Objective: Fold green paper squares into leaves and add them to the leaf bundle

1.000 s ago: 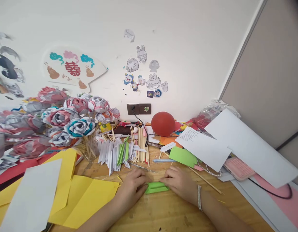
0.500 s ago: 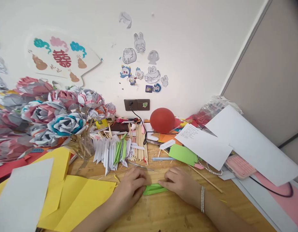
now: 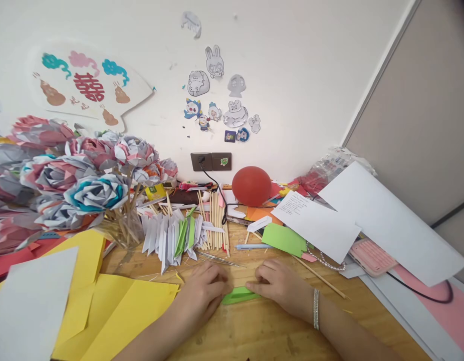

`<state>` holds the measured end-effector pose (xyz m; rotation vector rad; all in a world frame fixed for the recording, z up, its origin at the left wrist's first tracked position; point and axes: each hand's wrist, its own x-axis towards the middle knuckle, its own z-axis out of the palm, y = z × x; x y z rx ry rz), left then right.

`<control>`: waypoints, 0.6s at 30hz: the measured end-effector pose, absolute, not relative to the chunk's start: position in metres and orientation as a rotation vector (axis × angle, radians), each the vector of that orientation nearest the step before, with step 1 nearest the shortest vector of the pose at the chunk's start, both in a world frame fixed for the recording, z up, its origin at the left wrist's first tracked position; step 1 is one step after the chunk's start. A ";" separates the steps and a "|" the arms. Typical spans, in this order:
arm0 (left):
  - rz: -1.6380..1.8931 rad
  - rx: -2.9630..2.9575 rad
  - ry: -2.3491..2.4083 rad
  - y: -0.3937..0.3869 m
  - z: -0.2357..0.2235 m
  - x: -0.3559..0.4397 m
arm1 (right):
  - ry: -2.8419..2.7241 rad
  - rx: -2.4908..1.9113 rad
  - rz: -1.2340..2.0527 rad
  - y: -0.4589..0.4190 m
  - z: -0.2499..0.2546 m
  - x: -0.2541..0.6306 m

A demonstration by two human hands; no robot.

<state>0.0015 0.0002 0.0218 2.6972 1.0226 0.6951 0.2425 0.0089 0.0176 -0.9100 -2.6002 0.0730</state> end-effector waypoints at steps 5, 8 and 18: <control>0.583 2.809 1.018 -0.002 0.025 0.000 | -2.582 -1.030 0.179 0.009 0.017 0.240; 0.484 2.904 0.985 -0.003 0.029 -0.001 | -2.494 -1.194 0.342 0.008 0.022 0.238; 0.423 3.029 0.970 -0.004 0.036 -0.006 | -2.510 -1.127 0.387 0.012 0.025 0.250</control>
